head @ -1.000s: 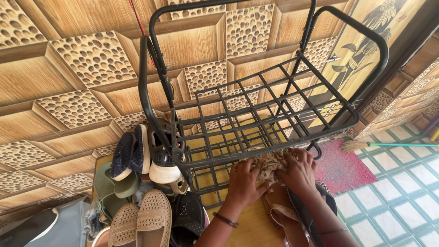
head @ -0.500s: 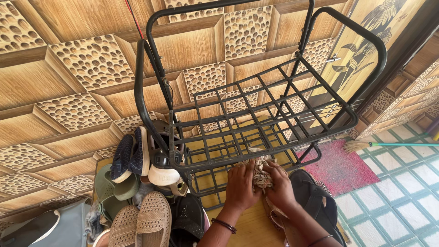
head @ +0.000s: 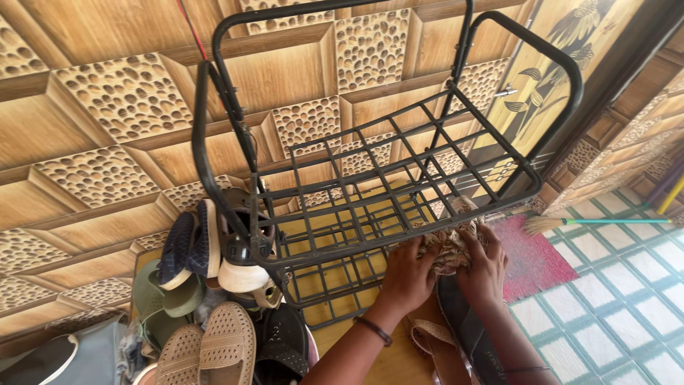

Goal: The person cleans a black metal shoe rack using a patterned cloth. They wipe the top frame, side rails, and lower grid sections of the rack while sitting on the floor. Several pairs of shoes are visible on the floor beside the rack.

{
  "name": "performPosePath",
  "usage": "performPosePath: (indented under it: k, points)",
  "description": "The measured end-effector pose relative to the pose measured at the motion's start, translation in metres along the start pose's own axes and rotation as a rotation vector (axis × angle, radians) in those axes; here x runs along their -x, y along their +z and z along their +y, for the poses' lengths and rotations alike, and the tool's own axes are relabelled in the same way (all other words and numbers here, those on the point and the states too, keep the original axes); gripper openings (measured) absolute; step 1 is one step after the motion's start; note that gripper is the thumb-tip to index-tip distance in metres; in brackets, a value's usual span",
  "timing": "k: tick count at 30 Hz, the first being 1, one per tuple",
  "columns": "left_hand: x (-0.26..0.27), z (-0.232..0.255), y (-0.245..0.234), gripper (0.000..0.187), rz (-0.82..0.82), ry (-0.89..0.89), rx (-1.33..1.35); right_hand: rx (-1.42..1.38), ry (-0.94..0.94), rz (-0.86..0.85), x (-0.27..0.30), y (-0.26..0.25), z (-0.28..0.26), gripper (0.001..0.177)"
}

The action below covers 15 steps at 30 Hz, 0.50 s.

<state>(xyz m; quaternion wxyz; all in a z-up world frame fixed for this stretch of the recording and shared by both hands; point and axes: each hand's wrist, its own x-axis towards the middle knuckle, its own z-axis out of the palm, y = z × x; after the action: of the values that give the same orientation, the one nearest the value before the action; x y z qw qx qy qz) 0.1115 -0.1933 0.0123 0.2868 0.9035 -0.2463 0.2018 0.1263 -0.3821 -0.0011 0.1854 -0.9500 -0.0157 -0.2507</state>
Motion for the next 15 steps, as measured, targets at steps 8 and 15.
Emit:
performPosePath:
  k: [8,15]
  points:
    - [-0.008,-0.008,0.026,0.036,-0.081,0.009,-0.044,0.087,0.116,-0.262,0.004,0.003,-0.005,0.095]
    - [0.015,-0.028,-0.009,0.015,-0.179,-0.146,0.058,-0.065,-0.088,-0.18,0.028,0.022,-0.051,0.082]
